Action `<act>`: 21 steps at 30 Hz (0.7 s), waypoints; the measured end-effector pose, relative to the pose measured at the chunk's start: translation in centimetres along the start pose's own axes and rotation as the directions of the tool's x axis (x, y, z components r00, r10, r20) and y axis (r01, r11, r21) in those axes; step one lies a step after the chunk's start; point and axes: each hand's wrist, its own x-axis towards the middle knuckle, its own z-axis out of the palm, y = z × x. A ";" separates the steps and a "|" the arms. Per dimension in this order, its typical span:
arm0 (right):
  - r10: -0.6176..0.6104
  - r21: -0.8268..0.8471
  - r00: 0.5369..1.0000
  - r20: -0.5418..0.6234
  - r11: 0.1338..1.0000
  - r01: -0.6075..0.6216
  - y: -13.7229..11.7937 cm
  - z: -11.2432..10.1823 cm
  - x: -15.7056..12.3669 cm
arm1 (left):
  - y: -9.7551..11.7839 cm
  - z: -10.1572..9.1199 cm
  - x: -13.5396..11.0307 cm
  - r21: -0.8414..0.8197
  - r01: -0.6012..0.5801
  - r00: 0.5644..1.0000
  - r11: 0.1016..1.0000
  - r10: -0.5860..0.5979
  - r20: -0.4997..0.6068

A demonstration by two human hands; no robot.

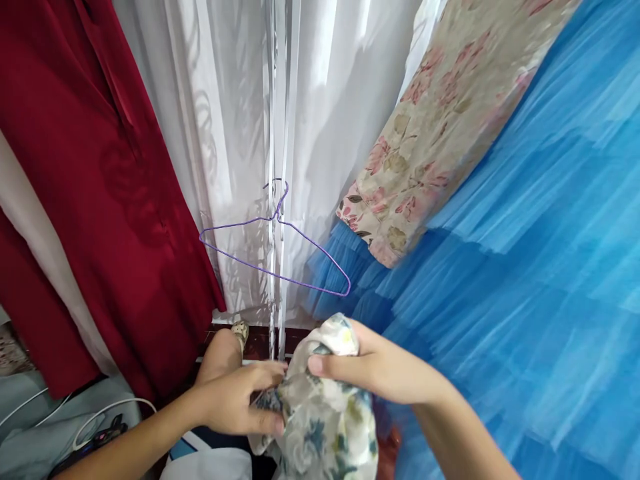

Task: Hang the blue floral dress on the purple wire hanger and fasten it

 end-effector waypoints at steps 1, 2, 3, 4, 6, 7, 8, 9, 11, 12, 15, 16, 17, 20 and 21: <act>0.003 -0.058 0.999 -0.032 0.998 -0.005 -0.5 -0.9 -0.4 | -0.2 -0.6 0.3 0.137 -0.013 0.998 0.991 0.022 -0.065; 0.008 -0.112 0.998 -0.070 0.994 -0.015 -0.8 -1.9 -0.7 | -0.4 -1.5 0.5 0.254 -0.013 0.992 0.967 0.045 -0.121; 0.007 -0.154 0.994 -0.109 0.988 -0.024 -0.9 -2.9 -0.9 | -0.7 -2.6 0.7 0.349 0.002 0.984 0.937 0.060 -0.168; -0.002 -0.181 0.988 -0.153 0.983 -0.026 -0.9 -4.1 -0.9 | -1.0 -3.8 0.8 0.421 0.026 0.977 0.907 0.067 -0.204; -0.027 -0.175 0.965 -0.259 0.984 -0.019 -0.5 -6.5 -0.4 | -1.9 -6.3 0.5 0.508 0.078 0.959 0.858 0.076 -0.274; -0.044 -0.146 0.943 -0.329 0.989 -0.005 -0.1 -7.8 0.2 | -2.4 -7.5 0.2 0.530 0.106 0.948 0.841 0.075 -0.310; -0.068 -0.114 0.911 -0.407 0.993 0.023 0.2 -9.0 0.9 | -2.8 -8.6 -0.2 0.542 0.132 0.937 0.830 0.074 -0.342; -0.103 -0.090 0.868 -0.485 0.994 0.068 0.5 -10.0 1.9 | -3.3 -9.5 -0.8 0.545 0.155 0.925 0.824 0.072 -0.373; -0.185 -0.068 0.790 -0.585 0.981 0.180 0.9 -11.2 4.2 | -4.0 -11.3 -2.1 0.546 0.208 0.897 0.811 0.066 -0.438; -0.225 -0.067 0.771 -0.595 0.971 0.231 1.0 -11.5 5.6 | -4.4 -12.1 -2.8 0.554 0.241 0.880 0.797 0.061 -0.470; -0.294 -0.047 0.812 -0.504 0.948 0.314 0.7 -10.7 9.6 | -5.3 -14.9 -5.0 0.633 0.354 0.859 0.689 0.027 -0.511; -0.305 -0.035 0.831 -0.466 0.944 0.327 0.6 -10.3 10.7 | -5.6 -15.9 -5.6 0.671 0.381 0.866 0.636 0.009 -0.500; -0.312 -0.019 0.845 -0.434 0.941 0.337 0.5 -9.8 11.5 | -6.0 -17.1 -6.3 0.702 0.402 0.872 0.587 -0.010 -0.490; -0.289 0.042 0.876 -0.386 0.943 0.330 0.5 -8.9 12.7 | -7.2 -20.8 -7.6 0.726 0.465 0.858 0.506 -0.056 -0.511; -0.279 0.055 0.883 -0.378 0.945 0.322 0.6 -8.8 12.7 | -7.4 -22.1 -7.8 0.719 0.492 0.843 0.491 -0.063 -0.534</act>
